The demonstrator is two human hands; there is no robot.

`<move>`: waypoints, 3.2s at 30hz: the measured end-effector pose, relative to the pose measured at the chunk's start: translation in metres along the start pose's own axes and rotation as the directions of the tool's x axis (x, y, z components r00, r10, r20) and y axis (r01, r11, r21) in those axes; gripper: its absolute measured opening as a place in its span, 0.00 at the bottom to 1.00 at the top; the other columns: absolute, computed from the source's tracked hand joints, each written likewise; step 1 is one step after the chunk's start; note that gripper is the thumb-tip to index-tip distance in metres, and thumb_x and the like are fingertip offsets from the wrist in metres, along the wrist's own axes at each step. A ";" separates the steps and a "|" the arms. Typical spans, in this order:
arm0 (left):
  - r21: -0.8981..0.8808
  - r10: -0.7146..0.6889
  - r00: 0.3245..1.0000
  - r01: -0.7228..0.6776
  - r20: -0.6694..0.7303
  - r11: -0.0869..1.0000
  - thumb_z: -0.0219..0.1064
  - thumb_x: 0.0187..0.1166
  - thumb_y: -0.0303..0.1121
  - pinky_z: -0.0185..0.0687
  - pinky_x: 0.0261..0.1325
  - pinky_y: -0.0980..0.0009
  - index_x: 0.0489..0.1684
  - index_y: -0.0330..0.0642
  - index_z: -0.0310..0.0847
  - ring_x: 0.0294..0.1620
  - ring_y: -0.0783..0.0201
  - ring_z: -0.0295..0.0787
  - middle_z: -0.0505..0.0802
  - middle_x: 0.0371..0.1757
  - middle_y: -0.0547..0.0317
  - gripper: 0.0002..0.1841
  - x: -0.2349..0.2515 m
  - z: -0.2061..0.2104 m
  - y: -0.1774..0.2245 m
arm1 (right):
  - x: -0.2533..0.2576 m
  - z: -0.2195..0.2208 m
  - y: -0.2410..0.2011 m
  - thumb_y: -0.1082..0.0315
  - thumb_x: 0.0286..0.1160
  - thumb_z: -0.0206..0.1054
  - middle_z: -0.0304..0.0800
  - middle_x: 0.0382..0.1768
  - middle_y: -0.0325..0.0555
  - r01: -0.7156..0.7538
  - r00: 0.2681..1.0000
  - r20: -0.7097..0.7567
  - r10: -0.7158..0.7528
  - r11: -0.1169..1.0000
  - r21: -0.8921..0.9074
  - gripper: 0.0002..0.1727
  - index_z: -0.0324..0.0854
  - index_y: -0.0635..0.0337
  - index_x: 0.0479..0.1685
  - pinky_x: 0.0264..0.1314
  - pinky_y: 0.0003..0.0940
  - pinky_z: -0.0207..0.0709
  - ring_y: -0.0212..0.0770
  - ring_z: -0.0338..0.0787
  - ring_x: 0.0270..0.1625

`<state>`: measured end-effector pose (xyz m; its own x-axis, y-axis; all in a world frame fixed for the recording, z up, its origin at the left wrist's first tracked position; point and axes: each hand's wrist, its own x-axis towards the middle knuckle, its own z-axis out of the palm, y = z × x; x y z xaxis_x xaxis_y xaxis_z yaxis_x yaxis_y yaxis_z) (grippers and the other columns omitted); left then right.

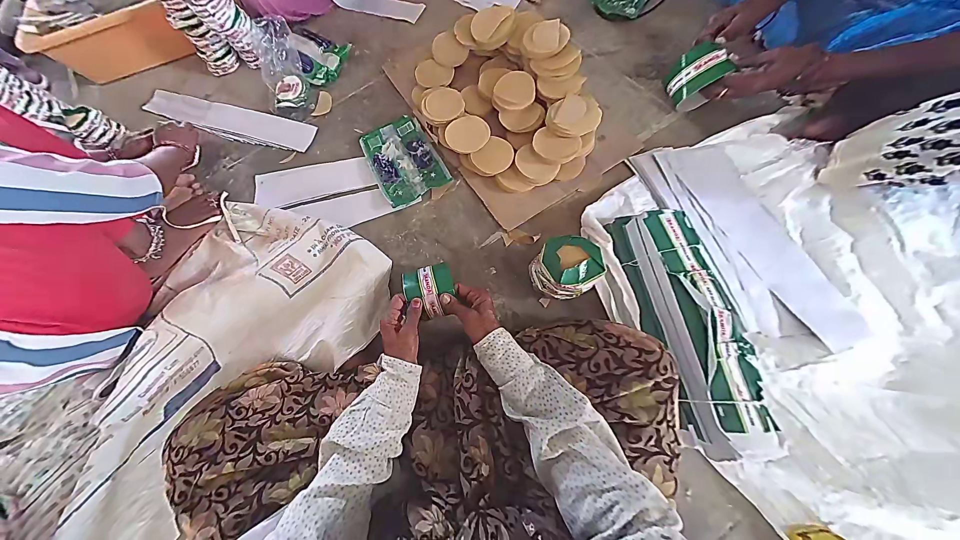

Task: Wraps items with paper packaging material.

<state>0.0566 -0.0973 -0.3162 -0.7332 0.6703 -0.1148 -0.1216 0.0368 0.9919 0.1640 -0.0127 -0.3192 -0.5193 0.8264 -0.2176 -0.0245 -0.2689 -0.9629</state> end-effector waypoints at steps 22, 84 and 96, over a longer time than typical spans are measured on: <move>0.576 -0.039 0.996 -0.014 0.079 0.817 0.73 0.77 0.30 0.68 0.81 0.47 0.66 0.22 0.81 0.72 0.39 0.82 0.88 0.64 0.27 0.23 0.004 -0.008 0.035 | -0.011 0.005 -0.041 0.56 0.73 0.75 0.86 0.57 0.68 -0.059 0.949 -0.260 -0.181 0.705 -0.707 0.27 0.82 0.75 0.57 0.70 0.52 0.77 0.61 0.86 0.62; -0.739 -0.368 0.873 0.012 -0.321 0.674 0.66 0.74 0.13 0.89 0.52 0.71 0.64 0.32 0.72 0.45 0.67 0.91 0.91 0.48 0.54 0.20 -0.071 -0.037 0.145 | -0.092 0.129 -0.091 0.75 0.61 0.73 0.89 0.24 0.33 0.531 0.817 -0.168 -0.552 0.833 -0.154 0.05 0.81 0.62 0.32 0.36 0.21 0.86 0.24 0.89 0.29; -0.603 -0.092 0.908 -0.193 -0.408 0.774 0.70 0.61 0.07 0.91 0.53 0.75 0.48 0.31 0.80 0.44 0.73 0.94 0.96 0.40 0.61 0.18 -0.085 -0.040 0.142 | -0.089 0.126 -0.108 0.72 0.58 0.79 0.82 0.26 0.33 0.649 0.726 -0.078 -0.683 0.719 -0.250 0.14 0.76 0.63 0.35 0.35 0.16 0.78 0.21 0.81 0.28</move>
<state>0.0753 -0.1787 -0.1677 -0.9279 0.3026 -0.2177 -0.3562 -0.5476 0.7571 0.1053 -0.1191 -0.1756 -0.2934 0.8227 0.4870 -0.1411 0.4665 -0.8732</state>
